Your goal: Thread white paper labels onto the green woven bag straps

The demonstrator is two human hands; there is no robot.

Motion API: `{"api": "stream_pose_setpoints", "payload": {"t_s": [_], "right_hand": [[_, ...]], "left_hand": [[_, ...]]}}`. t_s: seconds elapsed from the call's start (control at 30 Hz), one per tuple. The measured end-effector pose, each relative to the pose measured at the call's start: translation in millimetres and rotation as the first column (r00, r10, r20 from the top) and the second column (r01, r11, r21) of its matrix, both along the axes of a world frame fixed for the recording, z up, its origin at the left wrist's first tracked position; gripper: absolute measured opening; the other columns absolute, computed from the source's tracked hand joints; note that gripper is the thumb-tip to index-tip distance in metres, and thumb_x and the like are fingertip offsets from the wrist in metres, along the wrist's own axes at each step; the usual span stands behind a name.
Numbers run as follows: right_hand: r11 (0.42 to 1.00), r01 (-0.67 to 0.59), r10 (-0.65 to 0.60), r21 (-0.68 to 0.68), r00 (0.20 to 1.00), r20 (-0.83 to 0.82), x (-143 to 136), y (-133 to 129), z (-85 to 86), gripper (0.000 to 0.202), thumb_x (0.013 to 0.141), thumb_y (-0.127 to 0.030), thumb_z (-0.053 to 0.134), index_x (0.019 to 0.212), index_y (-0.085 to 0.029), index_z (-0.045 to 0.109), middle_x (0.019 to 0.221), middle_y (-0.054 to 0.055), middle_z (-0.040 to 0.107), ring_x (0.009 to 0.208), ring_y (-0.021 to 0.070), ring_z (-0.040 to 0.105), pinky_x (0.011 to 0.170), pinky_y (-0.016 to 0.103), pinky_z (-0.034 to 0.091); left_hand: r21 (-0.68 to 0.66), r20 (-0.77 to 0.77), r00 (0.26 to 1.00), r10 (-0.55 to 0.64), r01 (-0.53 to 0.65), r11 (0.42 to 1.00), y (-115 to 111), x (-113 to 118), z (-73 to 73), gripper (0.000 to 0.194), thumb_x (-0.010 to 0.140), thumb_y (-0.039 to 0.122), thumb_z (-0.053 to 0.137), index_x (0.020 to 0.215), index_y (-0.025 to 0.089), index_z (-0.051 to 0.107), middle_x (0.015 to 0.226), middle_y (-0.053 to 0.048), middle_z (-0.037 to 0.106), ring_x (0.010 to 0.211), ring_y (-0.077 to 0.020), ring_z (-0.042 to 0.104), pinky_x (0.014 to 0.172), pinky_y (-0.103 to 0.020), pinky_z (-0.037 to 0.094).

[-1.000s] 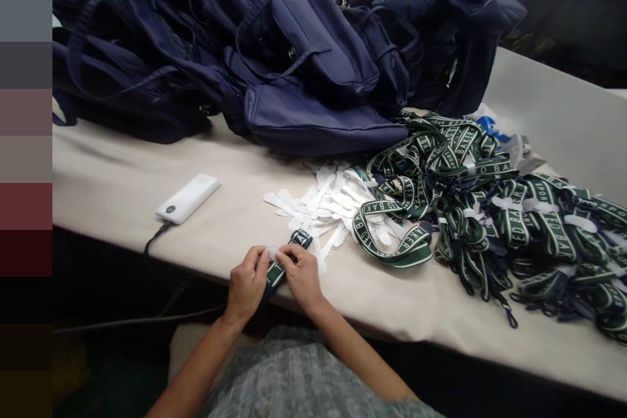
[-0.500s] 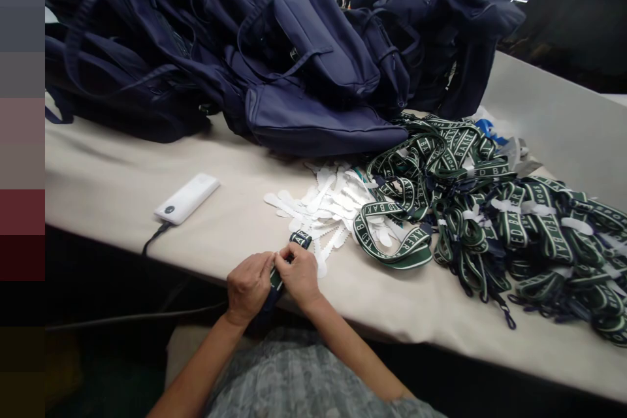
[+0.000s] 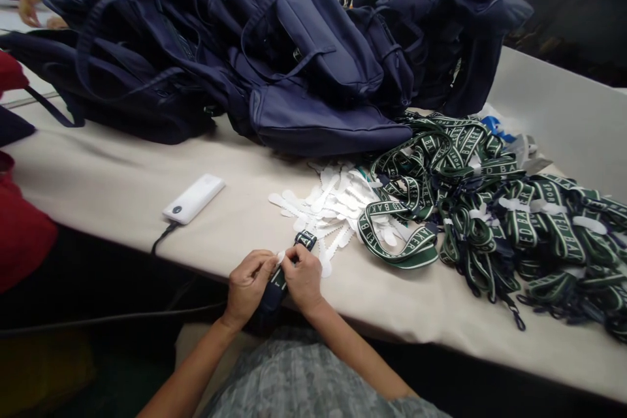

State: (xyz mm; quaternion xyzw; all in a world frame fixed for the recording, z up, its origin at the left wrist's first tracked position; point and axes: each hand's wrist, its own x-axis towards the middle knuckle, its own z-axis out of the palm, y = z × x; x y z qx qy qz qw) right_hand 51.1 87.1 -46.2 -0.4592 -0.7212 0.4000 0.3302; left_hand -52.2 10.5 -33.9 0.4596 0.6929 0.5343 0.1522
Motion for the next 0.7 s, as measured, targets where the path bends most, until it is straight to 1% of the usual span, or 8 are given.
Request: {"api": "stream_pose_setpoints", "payload": {"t_s": [0.1,0.2,0.3,0.37,0.47,0.57,0.63,0.7], "right_hand": [[1.000,-0.003,0.003,0.001,1.000,-0.021,0.9,-0.1,-1.0,0.014,0.082,-0.026,0.059,0.069,-0.022,0.060,0.065,-0.003,0.063,0.057,0.0132,0.053,0.063,0.026,0.039],[1.000,-0.026,0.025,-0.013,0.998,-0.061,2.8,0.4,-1.1,0.016,0.083,-0.028,0.059,0.069,-0.022,0.060,0.064,-0.003,0.062,0.055,0.0129,0.052,0.062,0.025,0.040],[0.997,-0.063,0.058,-0.036,0.990,-0.125,5.2,1.6,1.2,0.017,0.084,-0.030,0.061,0.069,-0.021,0.061,0.064,-0.003,0.063,0.056,0.0125,0.052,0.061,0.024,0.041],[0.995,-0.092,0.082,-0.051,0.984,-0.159,7.7,2.0,4.1,0.017,0.083,-0.029,0.062,0.069,-0.020,0.061,0.064,-0.003,0.062,0.055,0.0122,0.051,0.059,0.024,0.041],[0.993,-0.102,0.084,-0.063,0.968,-0.238,14.4,-1.0,8.9,0.013,0.086,-0.028,0.058,0.077,-0.020,0.064,0.073,-0.001,0.063,0.059,0.0124,0.053,0.059,0.023,0.042],[0.999,-0.034,0.023,-0.037,0.960,-0.277,23.8,-9.7,13.1,0.014,0.088,-0.029,0.057,0.081,-0.019,0.064,0.085,0.003,0.062,0.070,0.0137,0.057,0.064,0.024,0.045],[0.996,-0.032,0.012,-0.078,0.969,-0.245,29.2,-16.0,15.8,0.021,0.089,-0.035,0.058,0.076,-0.019,0.063,0.077,0.002,0.060,0.065,0.0132,0.055,0.062,0.024,0.044],[0.978,-0.074,0.027,-0.193,0.971,-0.237,32.4,-19.7,18.3,0.028,0.088,-0.043,0.060,0.073,-0.019,0.061,0.066,-0.002,0.058,0.056,0.0120,0.052,0.056,0.023,0.041]], "left_hand": [[-0.057,0.154,0.987,0.038,-0.030,0.998,3.3,0.4,-3.5,0.020,0.086,0.040,0.061,0.087,0.019,0.061,0.079,-0.001,0.063,0.073,-0.0154,0.063,0.070,-0.027,0.053],[-0.133,0.292,0.956,0.001,0.039,0.990,9.0,-5.2,-2.0,0.033,0.081,0.045,0.064,0.100,0.018,0.061,0.075,0.000,0.063,0.064,-0.0146,0.062,0.061,-0.026,0.054],[-0.203,0.372,0.924,-0.091,0.176,0.963,14.0,-15.1,6.8,0.032,0.077,0.048,0.067,0.084,0.016,0.068,0.063,0.000,0.063,0.054,-0.0139,0.058,0.055,-0.025,0.051],[-0.230,0.393,0.913,-0.113,0.216,0.949,16.2,-19.8,12.4,0.031,0.075,0.048,0.069,0.073,0.016,0.067,0.058,0.001,0.062,0.050,-0.0138,0.057,0.052,-0.025,0.050],[-0.250,0.378,0.923,-0.071,0.176,0.952,17.2,-18.6,16.0,0.030,0.073,0.046,0.069,0.068,0.017,0.065,0.053,0.002,0.061,0.047,-0.0131,0.055,0.050,-0.023,0.047],[-0.252,0.343,0.939,0.007,0.086,0.964,14.6,-7.0,17.3,0.029,0.075,0.046,0.067,0.069,0.018,0.064,0.050,0.003,0.061,0.045,-0.0122,0.054,0.049,-0.022,0.045],[-0.245,0.325,0.944,0.053,0.030,0.969,11.2,4.4,19.3,0.028,0.077,0.046,0.066,0.072,0.018,0.064,0.052,0.003,0.062,0.046,-0.0124,0.055,0.051,-0.023,0.046],[-0.229,0.313,0.946,0.083,-0.010,0.973,7.4,15.9,22.0,0.028,0.078,0.047,0.066,0.074,0.019,0.065,0.055,0.003,0.063,0.048,-0.0130,0.057,0.053,-0.023,0.047]]}}
